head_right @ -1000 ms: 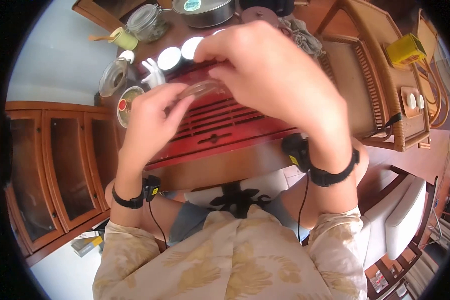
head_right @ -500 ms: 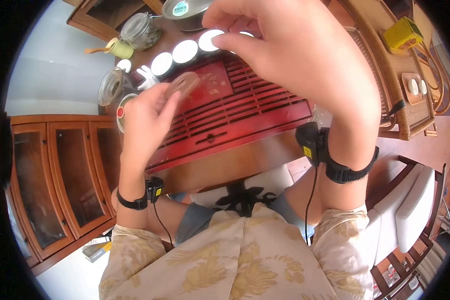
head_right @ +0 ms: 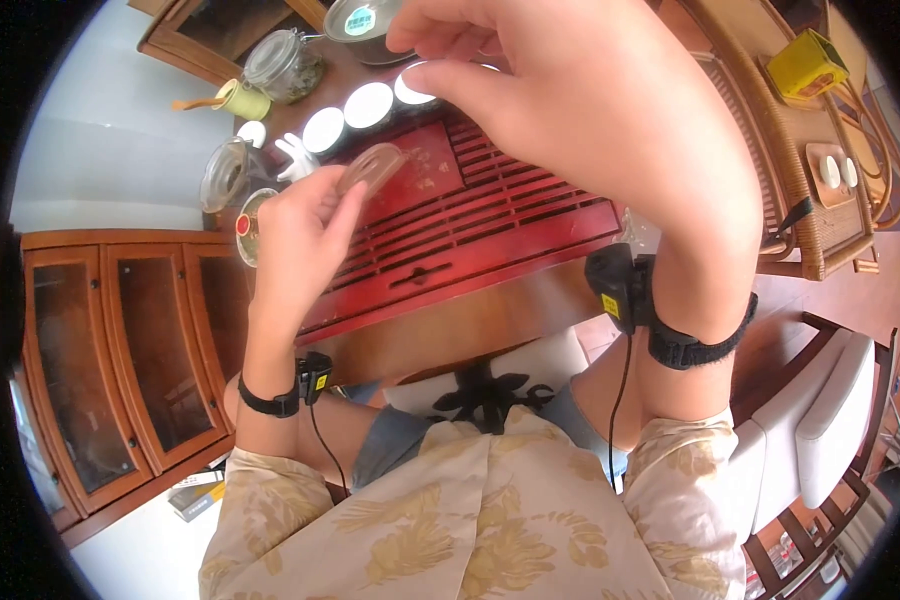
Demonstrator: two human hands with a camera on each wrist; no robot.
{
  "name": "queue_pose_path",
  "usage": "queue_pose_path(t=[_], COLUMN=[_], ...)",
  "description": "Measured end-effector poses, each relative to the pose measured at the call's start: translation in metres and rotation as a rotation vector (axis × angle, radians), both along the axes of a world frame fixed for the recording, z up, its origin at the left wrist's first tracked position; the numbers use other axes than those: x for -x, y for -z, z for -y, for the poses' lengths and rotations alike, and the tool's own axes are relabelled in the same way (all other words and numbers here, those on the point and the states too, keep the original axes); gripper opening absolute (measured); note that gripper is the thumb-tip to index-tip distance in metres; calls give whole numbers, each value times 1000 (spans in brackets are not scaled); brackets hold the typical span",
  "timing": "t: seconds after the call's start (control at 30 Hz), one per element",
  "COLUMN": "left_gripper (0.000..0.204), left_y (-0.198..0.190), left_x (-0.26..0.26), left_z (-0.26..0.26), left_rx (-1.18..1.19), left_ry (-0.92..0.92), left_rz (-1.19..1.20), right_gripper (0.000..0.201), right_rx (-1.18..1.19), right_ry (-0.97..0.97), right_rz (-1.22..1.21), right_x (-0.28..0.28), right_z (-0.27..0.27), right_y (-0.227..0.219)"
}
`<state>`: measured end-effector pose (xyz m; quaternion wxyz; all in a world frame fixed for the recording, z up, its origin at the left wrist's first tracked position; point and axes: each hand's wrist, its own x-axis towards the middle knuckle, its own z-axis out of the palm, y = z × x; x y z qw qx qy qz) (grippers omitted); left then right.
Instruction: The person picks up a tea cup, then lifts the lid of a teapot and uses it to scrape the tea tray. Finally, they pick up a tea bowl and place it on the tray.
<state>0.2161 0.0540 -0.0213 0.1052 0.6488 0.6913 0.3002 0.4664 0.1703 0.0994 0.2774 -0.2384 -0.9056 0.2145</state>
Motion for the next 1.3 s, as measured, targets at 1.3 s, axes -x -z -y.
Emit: queue_pose_path(t=[1.3], left_gripper=[17], left_y=[14], left_x=[-4], left_z=[-10], left_rx=[-111], left_ry=[180], left_rz=[-139], right_gripper=[18], right_rx=[10], right_ry=[-46], right_rz=[-137], right_x=[-8], right_z=[6], right_y=[-6])
